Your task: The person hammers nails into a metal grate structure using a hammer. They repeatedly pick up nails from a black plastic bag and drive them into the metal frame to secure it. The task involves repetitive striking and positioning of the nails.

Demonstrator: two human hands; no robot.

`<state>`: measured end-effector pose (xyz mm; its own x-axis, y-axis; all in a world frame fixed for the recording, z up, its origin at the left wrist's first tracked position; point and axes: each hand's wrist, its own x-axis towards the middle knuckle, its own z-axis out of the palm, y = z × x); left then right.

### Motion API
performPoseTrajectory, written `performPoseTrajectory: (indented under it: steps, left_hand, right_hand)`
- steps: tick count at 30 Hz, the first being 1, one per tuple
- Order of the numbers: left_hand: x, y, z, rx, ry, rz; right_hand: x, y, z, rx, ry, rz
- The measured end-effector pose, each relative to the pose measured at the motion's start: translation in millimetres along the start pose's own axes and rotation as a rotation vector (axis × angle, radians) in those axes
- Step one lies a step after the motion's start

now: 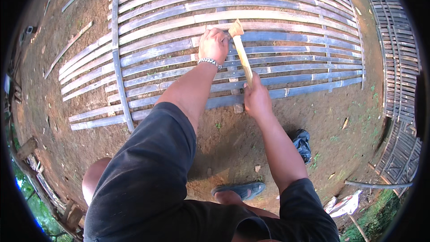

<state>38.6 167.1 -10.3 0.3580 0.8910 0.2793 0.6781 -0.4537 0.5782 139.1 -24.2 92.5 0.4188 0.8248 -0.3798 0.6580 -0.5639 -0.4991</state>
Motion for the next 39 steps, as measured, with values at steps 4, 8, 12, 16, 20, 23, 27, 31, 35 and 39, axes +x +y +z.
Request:
performPoseTrajectory:
  steps: [4,8,12,16,20,23,27,31,35,39]
  left_hand:
    - [-4,6,-1,-0.006,-0.004,-0.037]
    - [-5,5,-2,-0.061,-0.022,-0.073]
    - [-8,2,-6,-0.079,0.014,-0.068]
    - [-1,-10,-23,-0.157,0.092,-0.006]
    - [46,-35,-21,0.212,0.236,-0.013]
    - [53,-49,-11,0.393,0.037,-0.07]
    - [54,-33,-15,0.399,-0.134,-0.103]
    - [58,-29,-24,0.449,-0.185,-0.125]
    - [60,-26,-24,0.397,-0.185,-0.146]
    - [63,-23,-24,0.38,-0.196,-0.15]
  right_hand:
    - [-18,11,1,0.082,0.132,-0.057]
    - [-45,17,-9,0.15,0.111,0.014]
    - [-79,36,-9,0.158,0.168,0.04]
    - [-110,45,-16,0.138,0.166,0.147]
    - [-123,51,-14,0.187,0.148,0.166]
    - [-119,43,-9,0.206,0.111,0.21]
    - [-106,28,-6,0.212,0.076,0.199]
    - [-75,2,-11,0.227,0.0,0.188]
    - [-57,-14,-11,0.271,0.095,0.105]
    - [-36,-19,-12,0.295,0.009,0.155]
